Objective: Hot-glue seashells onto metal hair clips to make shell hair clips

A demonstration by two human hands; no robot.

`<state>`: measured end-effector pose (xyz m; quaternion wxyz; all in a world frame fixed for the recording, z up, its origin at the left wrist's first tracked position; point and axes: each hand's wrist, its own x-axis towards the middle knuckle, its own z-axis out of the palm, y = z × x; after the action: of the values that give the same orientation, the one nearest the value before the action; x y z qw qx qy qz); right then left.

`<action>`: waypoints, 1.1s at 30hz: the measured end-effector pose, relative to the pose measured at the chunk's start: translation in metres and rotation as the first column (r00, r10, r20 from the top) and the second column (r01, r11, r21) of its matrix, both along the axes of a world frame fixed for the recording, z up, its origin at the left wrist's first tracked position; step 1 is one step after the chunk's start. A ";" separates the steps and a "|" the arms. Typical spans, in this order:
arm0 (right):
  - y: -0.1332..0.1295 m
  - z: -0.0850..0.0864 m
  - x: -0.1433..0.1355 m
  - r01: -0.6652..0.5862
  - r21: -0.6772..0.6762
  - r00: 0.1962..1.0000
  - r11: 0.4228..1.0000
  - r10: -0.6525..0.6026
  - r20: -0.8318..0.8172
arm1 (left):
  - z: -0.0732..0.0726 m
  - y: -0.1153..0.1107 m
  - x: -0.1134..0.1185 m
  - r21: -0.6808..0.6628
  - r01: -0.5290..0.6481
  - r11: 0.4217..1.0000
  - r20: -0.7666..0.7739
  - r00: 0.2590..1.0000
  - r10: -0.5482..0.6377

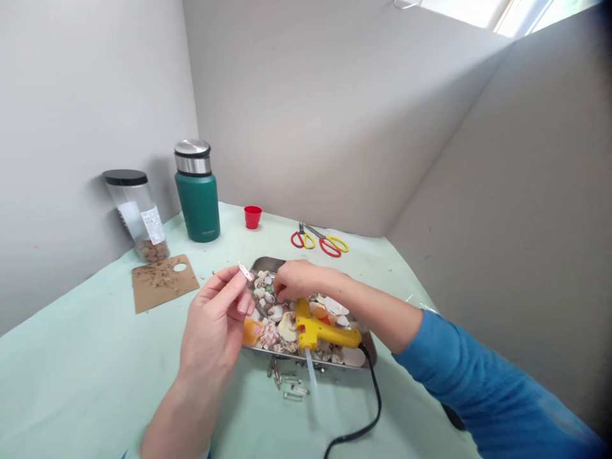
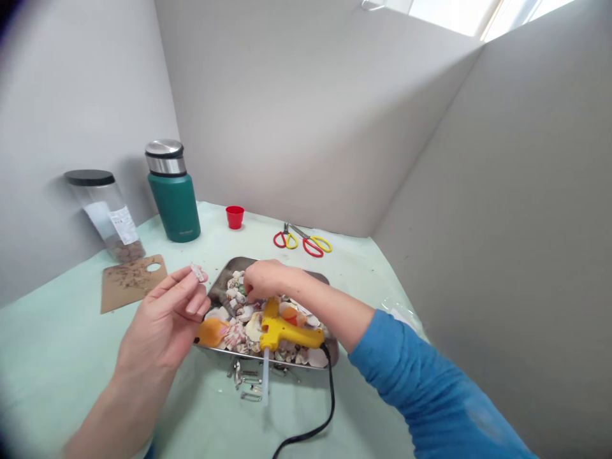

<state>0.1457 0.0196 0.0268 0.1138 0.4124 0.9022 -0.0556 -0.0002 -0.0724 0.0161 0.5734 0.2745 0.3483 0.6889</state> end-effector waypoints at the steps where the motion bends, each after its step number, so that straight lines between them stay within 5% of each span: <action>1: -0.002 -0.001 -0.002 0.009 -0.009 1.000 1.000 -0.009 -0.007 | 0.000 0.000 0.000 -0.001 0.004 1.000 0.000 1.000 -0.004; 6: -0.006 -0.003 -0.004 0.064 -0.033 0.992 0.997 -0.067 -0.104 | -0.002 0.000 0.000 0.025 0.014 1.000 0.001 1.000 -0.014; 11: -0.017 0.016 0.020 0.098 -0.099 0.926 0.990 -0.127 -0.356 | -0.005 0.002 0.000 0.036 0.054 0.998 0.004 0.999 -0.054; 13: -0.030 0.022 0.031 0.105 -0.238 0.775 0.965 -0.230 -0.589 | -0.005 0.002 0.002 0.045 0.098 0.994 -0.030 0.995 -0.097; 15: -0.046 0.022 0.039 0.050 -0.366 0.510 0.929 -0.339 -0.791 | -0.004 0.002 0.007 0.053 0.147 0.988 -0.089 0.986 -0.142; 17: -0.062 0.018 0.044 0.001 -0.394 0.289 0.919 -0.378 -0.880 | -0.002 0.002 0.013 0.058 0.170 0.984 -0.156 0.975 -0.160; 20: -0.079 0.010 0.046 0.014 -0.365 0.090 0.931 -0.365 -0.927 | 0.000 0.002 0.027 0.079 0.189 0.979 -0.214 0.962 -0.169; 23: -0.088 0.004 0.048 0.065 -0.322 -0.005 0.945 -0.322 -0.947 | -0.001 0.004 0.039 0.117 0.263 0.958 -0.215 0.948 -0.234; 33: -0.090 -0.004 0.055 0.113 -0.245 -0.101 0.963 -0.235 -0.967 | -0.013 0.008 0.047 0.156 0.351 0.923 -0.245 0.919 -0.308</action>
<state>0.2008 -0.0707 0.0224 -0.5731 0.3479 0.6308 -0.3907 0.0466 -0.0641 0.0028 0.6104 0.4577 0.2873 0.5791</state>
